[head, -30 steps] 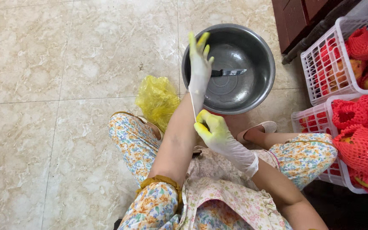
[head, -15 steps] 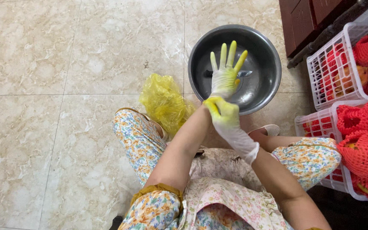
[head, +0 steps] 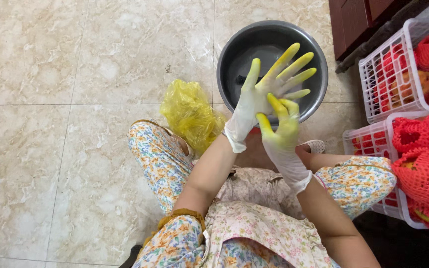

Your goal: The person uses a knife to score the top of a pomegranate, pulls the top off, and then uses their hands to break the fruit into sections and remove the seeds into a bowl.

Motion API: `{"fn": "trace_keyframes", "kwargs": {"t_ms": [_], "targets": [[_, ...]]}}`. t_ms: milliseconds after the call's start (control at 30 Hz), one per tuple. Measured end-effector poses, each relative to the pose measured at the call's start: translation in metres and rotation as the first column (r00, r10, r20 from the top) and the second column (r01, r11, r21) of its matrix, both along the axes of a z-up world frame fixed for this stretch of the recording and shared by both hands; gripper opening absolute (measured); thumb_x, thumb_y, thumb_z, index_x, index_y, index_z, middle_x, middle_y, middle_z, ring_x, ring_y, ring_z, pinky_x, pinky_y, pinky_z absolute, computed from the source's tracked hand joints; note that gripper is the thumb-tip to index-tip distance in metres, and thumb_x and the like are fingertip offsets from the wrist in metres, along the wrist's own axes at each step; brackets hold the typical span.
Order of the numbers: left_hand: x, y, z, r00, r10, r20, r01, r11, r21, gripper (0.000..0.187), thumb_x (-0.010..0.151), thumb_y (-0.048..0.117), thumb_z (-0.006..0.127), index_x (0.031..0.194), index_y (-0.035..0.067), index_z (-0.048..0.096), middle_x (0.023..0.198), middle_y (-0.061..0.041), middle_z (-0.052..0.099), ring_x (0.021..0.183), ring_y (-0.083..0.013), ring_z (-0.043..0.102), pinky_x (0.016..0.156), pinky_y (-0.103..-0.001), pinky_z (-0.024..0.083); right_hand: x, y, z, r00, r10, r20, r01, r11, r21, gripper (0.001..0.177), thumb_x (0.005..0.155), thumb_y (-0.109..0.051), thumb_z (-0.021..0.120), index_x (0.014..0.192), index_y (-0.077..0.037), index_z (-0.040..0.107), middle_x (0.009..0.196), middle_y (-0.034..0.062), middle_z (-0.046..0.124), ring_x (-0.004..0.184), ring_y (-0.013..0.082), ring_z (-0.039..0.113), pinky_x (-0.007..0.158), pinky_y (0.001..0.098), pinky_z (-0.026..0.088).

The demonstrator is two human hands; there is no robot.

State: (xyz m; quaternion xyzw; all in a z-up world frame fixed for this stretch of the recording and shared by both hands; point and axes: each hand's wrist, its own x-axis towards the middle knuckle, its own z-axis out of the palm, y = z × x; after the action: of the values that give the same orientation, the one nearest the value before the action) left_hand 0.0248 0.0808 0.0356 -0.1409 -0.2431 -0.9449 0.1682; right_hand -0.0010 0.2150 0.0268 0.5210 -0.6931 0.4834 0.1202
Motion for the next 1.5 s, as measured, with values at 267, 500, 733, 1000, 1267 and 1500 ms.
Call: {"fn": "trace_keyframes", "kwargs": {"t_ms": [267,500,733,1000,1267,1500], "targets": [[-0.005,-0.002,-0.023,0.969,0.011,0.248,-0.001,0.999,-0.040,0.093,0.090,0.082,0.031,0.167,0.034,0.014,0.176,-0.006,0.009,0.160,-0.0328,0.017,0.123,-0.062,0.024,-0.015,-0.005,-0.015,0.969,0.178,0.170,-0.195,0.977,0.090,0.017,0.091,-0.001,0.076,0.102,-0.003,0.064,0.100,0.0125,0.064,0.089,0.0320,0.067,0.079,0.0401,0.053],[-0.060,-0.039,-0.061,0.526,0.833,0.172,-0.258,0.349,-0.901,0.066,0.095,0.045,0.071,0.150,0.013,0.052,0.160,-0.020,0.046,0.145,-0.0308,0.045,0.122,-0.043,0.033,-0.010,0.000,0.008,0.993,0.071,0.094,-0.077,0.995,0.069,0.031,0.085,-0.003,0.080,0.112,-0.001,0.066,0.101,0.0154,0.063,0.086,0.0280,0.067,0.075,0.0372,0.055],[-0.055,-0.035,-0.058,0.381,0.875,-0.299,0.092,-0.357,-0.929,0.053,0.090,0.034,0.070,0.135,0.008,0.060,0.141,-0.019,0.057,0.126,-0.0329,0.057,0.109,-0.049,0.040,-0.005,-0.009,-0.026,0.786,0.147,0.600,-0.301,0.939,0.165,0.026,0.089,-0.008,0.078,0.111,-0.003,0.066,0.094,0.0039,0.074,0.086,0.0125,0.073,0.079,0.0305,0.061],[-0.063,-0.046,-0.081,0.283,0.853,-0.439,0.221,-0.503,-0.836,0.057,0.084,0.033,0.072,0.133,0.007,0.060,0.136,-0.019,0.059,0.119,-0.0361,0.057,0.108,-0.053,0.038,-0.012,-0.011,-0.066,0.777,0.084,0.624,-0.168,0.983,0.077,0.011,0.102,-0.002,0.065,0.110,0.000,0.058,0.093,0.0032,0.066,0.086,0.0102,0.063,0.078,0.0263,0.052],[-0.070,-0.040,-0.100,0.270,0.906,-0.324,0.348,-0.406,-0.845,0.056,0.077,0.037,0.074,0.125,0.008,0.063,0.121,-0.015,0.063,0.107,-0.0335,0.060,0.100,-0.052,0.039,-0.033,-0.020,-0.072,0.197,0.232,0.953,-0.293,0.941,-0.169,0.018,0.087,-0.003,0.069,0.103,-0.006,0.061,0.085,0.0000,0.061,0.073,0.0095,0.055,0.065,0.0237,0.044],[-0.113,-0.030,-0.175,0.325,0.872,-0.367,0.522,-0.489,-0.699,0.037,0.086,0.026,0.067,0.117,0.007,0.065,0.108,-0.017,0.063,0.103,-0.0369,0.063,0.103,-0.055,0.041,-0.032,-0.022,-0.041,0.994,-0.082,0.078,0.072,0.990,0.123,0.020,0.090,-0.008,0.076,0.108,-0.006,0.069,0.076,0.0063,0.066,0.064,0.0195,0.066,0.059,0.0347,0.051]]}}
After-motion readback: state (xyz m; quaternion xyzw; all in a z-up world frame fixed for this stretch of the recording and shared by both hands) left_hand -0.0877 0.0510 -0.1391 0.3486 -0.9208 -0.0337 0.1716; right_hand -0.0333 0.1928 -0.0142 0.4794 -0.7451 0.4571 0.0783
